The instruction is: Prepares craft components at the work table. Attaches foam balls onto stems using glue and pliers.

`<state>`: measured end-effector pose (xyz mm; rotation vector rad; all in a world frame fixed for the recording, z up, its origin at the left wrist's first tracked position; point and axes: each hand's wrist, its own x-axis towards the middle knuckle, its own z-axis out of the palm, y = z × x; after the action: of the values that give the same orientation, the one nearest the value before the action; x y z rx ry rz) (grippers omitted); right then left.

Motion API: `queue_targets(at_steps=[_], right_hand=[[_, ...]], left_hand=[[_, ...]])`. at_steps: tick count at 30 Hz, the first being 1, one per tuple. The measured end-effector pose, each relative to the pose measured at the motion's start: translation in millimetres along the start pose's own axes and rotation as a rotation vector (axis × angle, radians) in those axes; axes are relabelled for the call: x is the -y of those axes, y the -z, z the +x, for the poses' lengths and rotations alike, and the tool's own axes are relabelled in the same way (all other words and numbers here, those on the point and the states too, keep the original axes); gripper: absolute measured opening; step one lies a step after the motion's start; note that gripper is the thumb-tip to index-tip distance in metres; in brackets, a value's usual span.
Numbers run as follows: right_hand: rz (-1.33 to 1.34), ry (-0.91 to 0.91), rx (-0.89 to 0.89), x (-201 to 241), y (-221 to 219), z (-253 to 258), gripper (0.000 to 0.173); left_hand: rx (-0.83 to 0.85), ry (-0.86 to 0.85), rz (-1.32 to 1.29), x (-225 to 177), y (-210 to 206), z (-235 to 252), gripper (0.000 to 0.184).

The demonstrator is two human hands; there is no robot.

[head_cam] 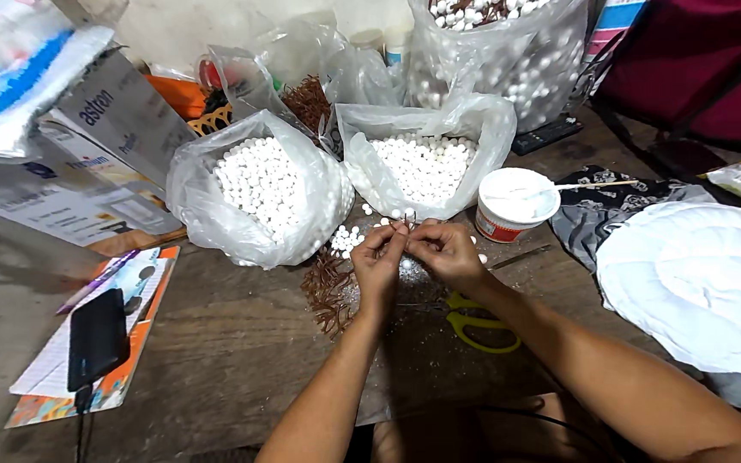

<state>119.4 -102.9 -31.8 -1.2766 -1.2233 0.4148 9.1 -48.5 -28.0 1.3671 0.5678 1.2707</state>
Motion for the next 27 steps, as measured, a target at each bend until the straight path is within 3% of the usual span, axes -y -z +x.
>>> queue_targets(at_steps=[5, 9, 13, 16, 20, 23, 27], right_hand=[[-0.03, -0.029, -0.002, 2.9, 1.0, -0.2, 0.017], [-0.025, -0.061, 0.032, 9.2, 6.0, -3.2, 0.011], [-0.118, -0.067, 0.103, 23.0, 48.2, -37.5, 0.024], [-0.023, -0.227, -0.111, 20.6, 98.6, -60.3, 0.008], [0.136, -0.311, -0.52, 6.8, 142.0, -50.5, 0.01], [0.139, -0.272, -0.556, 5.2, 150.2, -33.2, 0.022], [0.067, -0.199, -0.556, 5.1, 156.4, -18.8, 0.022]], left_hand=[[0.027, 0.093, 0.023, -6.6, -1.4, -0.6, 0.017], [0.025, 0.037, 0.031, -5.8, -1.8, -0.9, 0.019], [-0.006, 0.055, -0.008, -11.1, 0.6, 0.8, 0.017], [0.006, 0.033, -0.008, -13.1, -1.8, 1.4, 0.018], [0.022, 0.022, -0.011, -19.4, -10.5, 3.0, 0.019], [0.033, 0.023, -0.008, -23.8, -22.4, 4.5, 0.019], [0.026, 0.023, 0.028, -25.5, -37.4, 5.3, 0.017]])
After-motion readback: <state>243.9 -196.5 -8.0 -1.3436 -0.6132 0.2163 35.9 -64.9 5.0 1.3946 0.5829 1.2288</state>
